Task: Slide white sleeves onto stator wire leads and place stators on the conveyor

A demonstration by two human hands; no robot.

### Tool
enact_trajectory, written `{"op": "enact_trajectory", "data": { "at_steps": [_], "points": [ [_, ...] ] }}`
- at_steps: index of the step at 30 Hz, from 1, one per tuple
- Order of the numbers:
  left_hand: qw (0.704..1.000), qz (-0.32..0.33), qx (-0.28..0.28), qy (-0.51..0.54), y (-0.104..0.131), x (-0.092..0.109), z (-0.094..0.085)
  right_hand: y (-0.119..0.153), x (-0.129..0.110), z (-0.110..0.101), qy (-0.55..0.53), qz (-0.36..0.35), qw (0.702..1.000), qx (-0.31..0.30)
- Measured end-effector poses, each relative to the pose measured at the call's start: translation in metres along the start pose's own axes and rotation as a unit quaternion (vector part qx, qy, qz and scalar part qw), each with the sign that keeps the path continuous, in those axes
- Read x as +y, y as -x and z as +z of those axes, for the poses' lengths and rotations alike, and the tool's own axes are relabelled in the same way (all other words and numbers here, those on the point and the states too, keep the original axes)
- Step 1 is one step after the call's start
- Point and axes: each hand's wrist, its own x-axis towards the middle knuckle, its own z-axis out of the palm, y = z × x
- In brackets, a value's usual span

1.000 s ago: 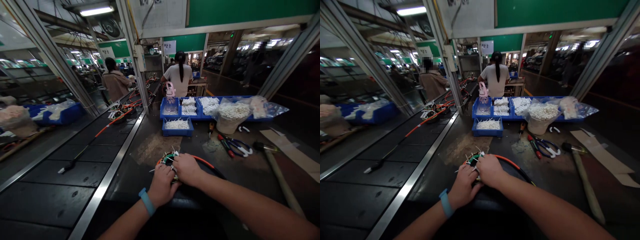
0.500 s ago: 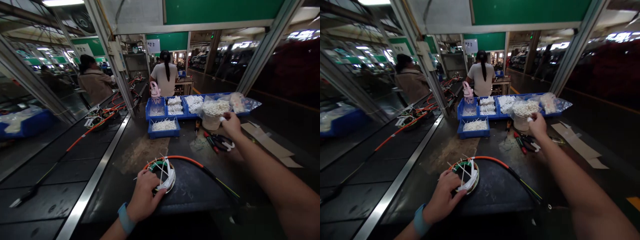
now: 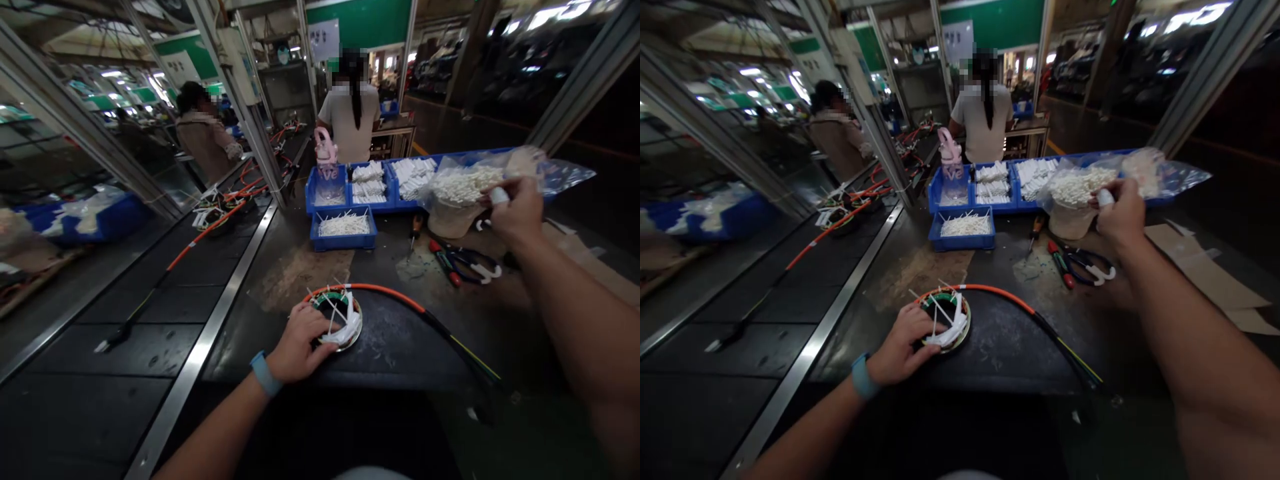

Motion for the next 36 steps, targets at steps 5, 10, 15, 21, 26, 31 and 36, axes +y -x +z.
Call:
{"op": "enact_trajectory", "data": {
  "at_steps": [5, 10, 15, 21, 26, 31, 36],
  "points": [
    [0.997, -0.017, 0.061, -0.042, 0.006, 0.019, 0.009, 0.116, -0.069, -0.023, -0.182, -0.11, 0.974, -0.083],
    [0.992, -0.051, 0.119, -0.006, 0.008, 0.036, 0.018, 0.253, -0.095, -0.048, -0.253, -0.329, 0.865, -0.283],
    [0.994, -0.062, 0.09, 0.02, 0.007, 0.035, 0.015, 0.306, -0.086, -0.049, -0.24, -0.353, 0.856, -0.29],
    [0.995, -0.052, 0.079, 0.023, 0.008, 0.032, 0.01, 0.322, -0.077, -0.044, -0.227, -0.334, 0.861, -0.308],
    [0.995, -0.042, 0.087, -0.017, 0.007, 0.032, 0.016, 0.327, -0.08, -0.044, -0.241, -0.327, 0.859, -0.311],
    [0.985, -0.042, 0.138, -0.096, 0.005, 0.032, 0.029, 0.325, -0.084, -0.046, -0.252, -0.331, 0.857, -0.304],
    [0.977, -0.006, 0.149, -0.153, 0.005, 0.028, 0.039, 0.325, -0.086, -0.047, -0.258, -0.319, 0.862, -0.296]
  ]
}}
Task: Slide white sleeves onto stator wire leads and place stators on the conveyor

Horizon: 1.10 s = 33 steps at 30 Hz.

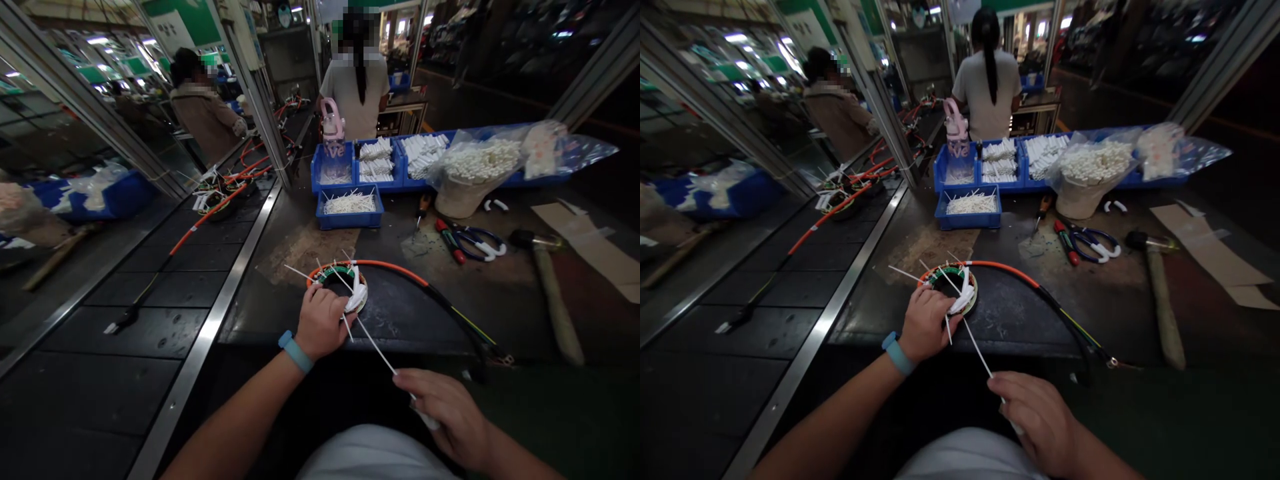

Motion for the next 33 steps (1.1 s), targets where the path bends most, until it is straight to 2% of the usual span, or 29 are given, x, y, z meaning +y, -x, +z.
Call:
{"op": "enact_trajectory", "data": {
  "at_steps": [4, 7, 10, 15, 17, 23, 33],
  "points": [
    [0.999, -0.011, 0.028, -0.017, 0.001, 0.002, 0.007, 0.001, 0.0, 0.002, 0.003, -0.003, 1.0, 0.003],
    [0.999, -0.043, 0.02, -0.004, -0.001, 0.006, 0.008, 0.001, 0.001, 0.003, -0.002, -0.013, 1.0, -0.004],
    [0.998, -0.064, -0.006, 0.019, -0.002, 0.006, 0.002, -0.001, 0.001, 0.004, 0.002, -0.021, 1.0, -0.005],
    [0.991, -0.036, -0.088, 0.097, -0.004, -0.002, -0.018, -0.001, 0.001, 0.01, 0.012, -0.003, 1.0, 0.007],
    [0.988, -0.03, -0.105, 0.109, -0.005, -0.003, -0.023, 0.0, 0.002, 0.012, 0.014, -0.003, 1.0, 0.008],
    [0.989, -0.041, -0.102, 0.097, -0.006, -0.002, -0.021, 0.001, 0.001, 0.013, 0.026, -0.017, 0.999, -0.008],
    [0.988, -0.036, -0.112, 0.096, -0.005, -0.002, -0.021, -0.014, -0.004, 0.007, 0.038, -0.073, 0.997, -0.007]
  ]
}}
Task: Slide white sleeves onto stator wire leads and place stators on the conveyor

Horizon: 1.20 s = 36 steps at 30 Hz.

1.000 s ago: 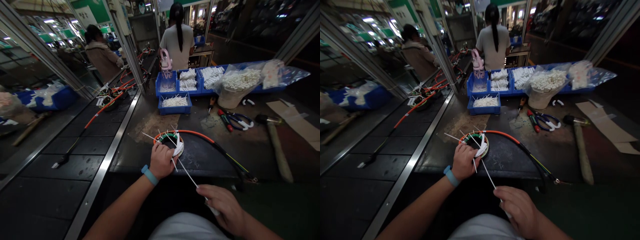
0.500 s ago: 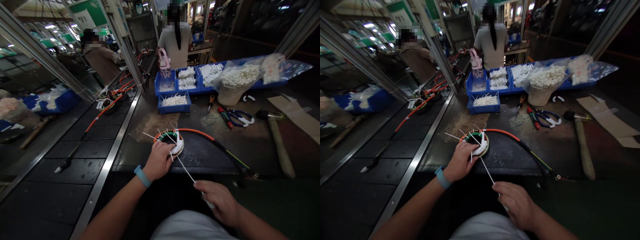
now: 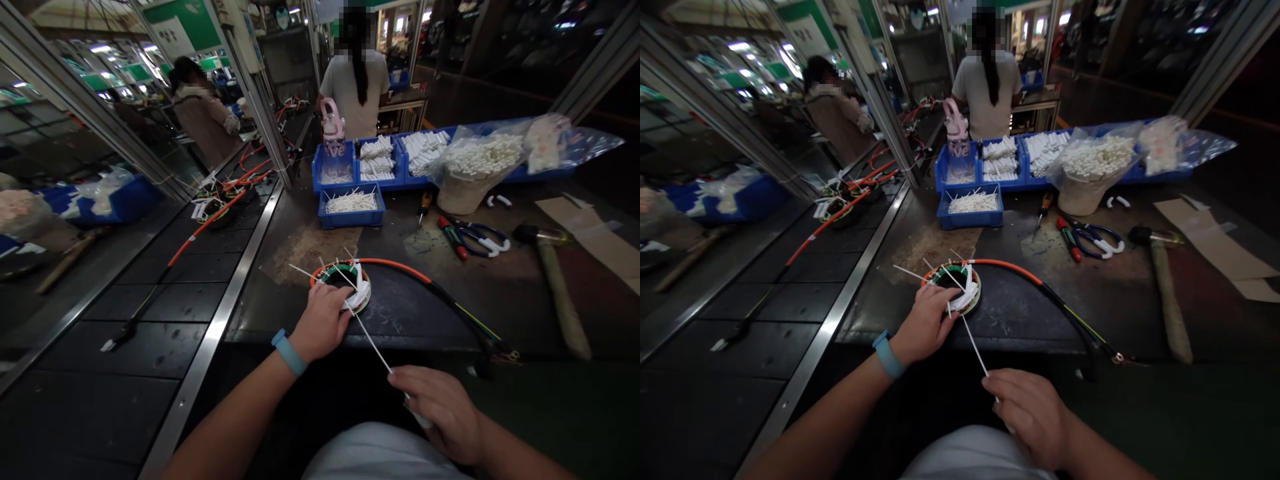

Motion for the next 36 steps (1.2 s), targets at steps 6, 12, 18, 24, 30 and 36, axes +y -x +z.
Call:
{"op": "enact_trajectory", "data": {
  "at_steps": [6, 12, 18, 24, 30, 36],
  "points": [
    [1.0, 0.001, 0.021, 0.007, 0.0, 0.001, 0.001, -0.005, 0.002, 0.007, 0.012, 0.002, 1.0, 0.023],
    [0.99, -0.034, 0.111, 0.086, 0.003, 0.002, 0.009, -0.04, 0.031, 0.035, 0.001, 0.083, 0.996, 0.033],
    [0.977, 0.031, 0.172, 0.124, 0.003, -0.004, 0.015, -0.07, 0.05, 0.046, -0.252, 0.346, 0.898, 0.097],
    [0.976, 0.055, 0.187, 0.097, 0.004, -0.006, 0.017, -0.066, 0.045, 0.038, -0.322, 0.373, 0.868, 0.064],
    [0.977, 0.059, 0.188, 0.085, 0.005, -0.005, 0.016, -0.079, 0.05, 0.045, -0.255, 0.422, 0.866, 0.079],
    [0.98, 0.059, 0.168, 0.087, 0.006, -0.009, 0.015, -0.092, 0.053, 0.047, -0.083, 0.379, 0.92, 0.054]
  ]
}}
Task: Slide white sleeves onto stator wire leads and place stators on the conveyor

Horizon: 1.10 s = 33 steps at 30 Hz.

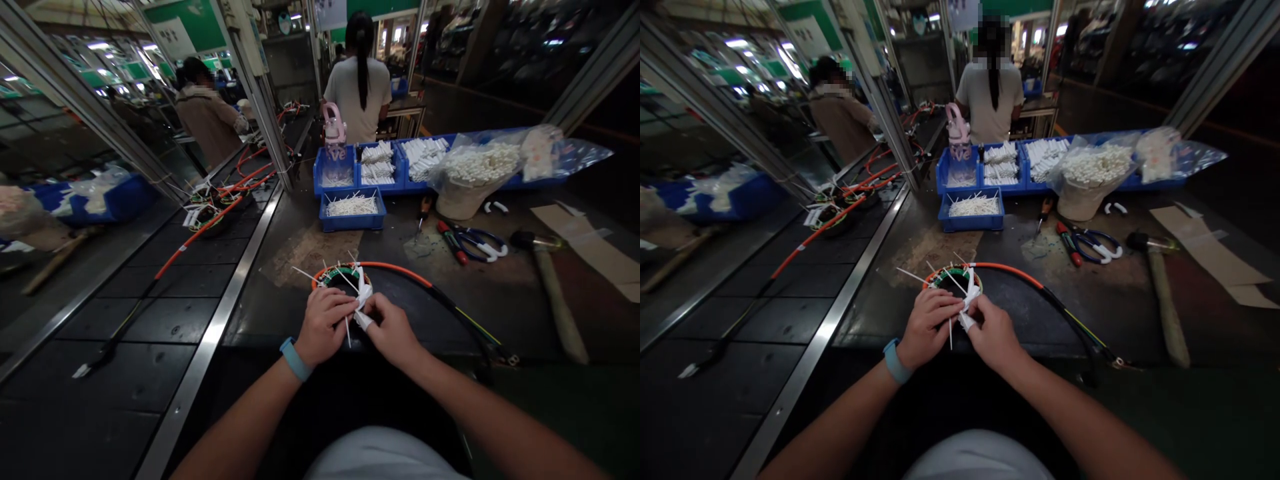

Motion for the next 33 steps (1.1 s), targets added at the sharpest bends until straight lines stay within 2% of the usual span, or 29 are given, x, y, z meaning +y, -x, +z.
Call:
{"op": "enact_trajectory", "data": {
  "at_steps": [2, 5, 8, 10, 13, 15, 16, 18, 20, 21, 23, 27, 30, 33],
  "points": [
    [1.0, -0.003, 0.0, 0.005, 0.0, 0.001, 0.0, -0.003, -0.007, -0.009, 0.161, -0.128, 0.979, -0.011],
    [1.0, -0.019, -0.012, -0.001, -0.001, 0.005, -0.003, -0.007, -0.016, -0.024, 0.328, -0.301, 0.895, -0.013],
    [0.994, -0.073, -0.061, -0.045, -0.006, 0.009, -0.01, -0.012, -0.018, -0.034, 0.353, -0.424, 0.833, -0.038],
    [0.987, -0.097, -0.107, -0.064, -0.01, 0.01, -0.015, -0.021, -0.016, -0.036, 0.356, -0.466, 0.809, -0.039],
    [0.978, -0.099, -0.17, -0.071, -0.015, 0.007, -0.02, -0.044, -0.015, -0.035, 0.375, -0.458, 0.806, -0.002],
    [0.975, -0.096, -0.187, -0.079, -0.017, 0.006, -0.022, -0.059, -0.015, -0.035, 0.354, -0.43, 0.831, 0.005],
    [0.974, -0.094, -0.188, -0.081, -0.017, 0.005, -0.023, -0.063, -0.015, -0.036, 0.323, -0.409, 0.853, -0.008],
    [0.976, -0.089, -0.182, -0.081, -0.016, 0.005, -0.023, -0.063, -0.014, -0.039, 0.241, -0.35, 0.903, -0.071],
    [0.977, -0.084, -0.176, -0.084, -0.016, 0.007, -0.023, -0.054, -0.013, -0.041, 0.196, -0.298, 0.922, -0.153],
    [0.977, -0.083, -0.174, -0.088, -0.015, 0.008, -0.022, -0.049, -0.012, -0.042, 0.205, -0.285, 0.919, -0.18],
    [0.978, -0.081, -0.165, -0.097, -0.014, 0.009, -0.02, -0.039, -0.011, -0.039, 0.269, -0.284, 0.902, -0.184],
    [0.983, -0.09, -0.118, -0.105, -0.011, 0.007, -0.011, -0.039, -0.01, -0.027, 0.365, -0.324, 0.866, -0.109],
    [0.988, -0.081, -0.1, -0.09, -0.008, 0.002, -0.005, -0.047, -0.011, -0.021, 0.384, -0.328, 0.858, -0.087],
    [0.991, -0.067, -0.092, -0.07, -0.007, -0.001, -0.003, -0.056, -0.011, -0.017, 0.396, -0.297, 0.863, -0.103]
  ]
}}
